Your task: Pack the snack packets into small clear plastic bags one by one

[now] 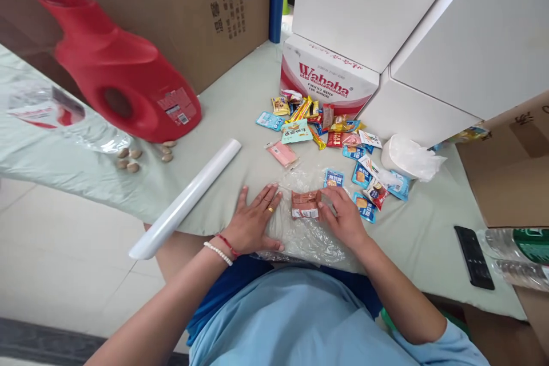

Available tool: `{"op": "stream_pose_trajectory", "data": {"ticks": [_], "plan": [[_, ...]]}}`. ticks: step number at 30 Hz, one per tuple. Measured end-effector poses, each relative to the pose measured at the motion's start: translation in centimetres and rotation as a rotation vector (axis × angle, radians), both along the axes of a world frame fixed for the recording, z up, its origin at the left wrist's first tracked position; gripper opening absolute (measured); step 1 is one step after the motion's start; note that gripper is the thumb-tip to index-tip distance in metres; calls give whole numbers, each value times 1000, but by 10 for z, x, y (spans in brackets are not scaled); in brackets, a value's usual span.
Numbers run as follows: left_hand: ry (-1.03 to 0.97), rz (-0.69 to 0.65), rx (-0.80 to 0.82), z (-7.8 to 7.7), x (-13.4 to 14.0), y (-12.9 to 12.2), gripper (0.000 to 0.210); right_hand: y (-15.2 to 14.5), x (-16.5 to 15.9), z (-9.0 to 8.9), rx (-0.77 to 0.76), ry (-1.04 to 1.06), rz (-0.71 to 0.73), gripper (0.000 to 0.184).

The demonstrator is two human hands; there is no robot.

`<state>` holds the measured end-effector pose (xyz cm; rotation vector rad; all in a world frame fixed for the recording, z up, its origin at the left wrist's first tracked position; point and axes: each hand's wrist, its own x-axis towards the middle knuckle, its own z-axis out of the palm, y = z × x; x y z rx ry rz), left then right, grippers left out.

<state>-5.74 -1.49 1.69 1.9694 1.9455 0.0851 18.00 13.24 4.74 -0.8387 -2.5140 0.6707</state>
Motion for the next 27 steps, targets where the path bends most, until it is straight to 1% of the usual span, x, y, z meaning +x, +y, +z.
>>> {"op": "stream_pose_trajectory", "data": {"ticks": [2,3,4,6,7,8,10,12,14,15,16,18,20,23,25,27], "plan": [[-7,6,-6,2,0,0,129,-5,0,2,73,-58,86,41],[-4,9,-2,3,0,0,129,-8,0,2,111,-77,87,46],[0,10,4,3,0,0,128,-10,0,2,148,-78,61,48],[0,7,11,3,1,-1,129,-12,0,4,200,-44,-6,48],[-2,7,13,3,1,-1,128,-13,0,6,201,-40,-10,47],[-5,8,16,3,1,-1,128,-13,-2,8,186,-66,20,46],[-15,11,18,2,0,-1,126,-15,-9,13,125,-205,152,49],[-22,15,17,1,0,0,125,-17,-22,16,70,-387,282,58],[-25,18,7,1,0,0,126,-17,-33,19,45,-510,337,63],[-19,21,3,1,1,1,126,-16,-36,20,36,-542,333,63],[-9,24,1,1,1,1,126,-14,-37,20,29,-560,310,62],[11,26,-7,2,3,2,126,-6,-30,22,21,-578,207,61],[14,25,-24,3,4,3,129,5,-13,23,22,-604,48,61],[-11,22,-61,6,4,4,134,21,18,23,37,-613,-201,54],[-16,22,-70,6,3,4,135,24,32,25,50,-527,-289,50],[-8,18,-66,5,2,3,136,19,35,29,71,-356,-285,48]]}}
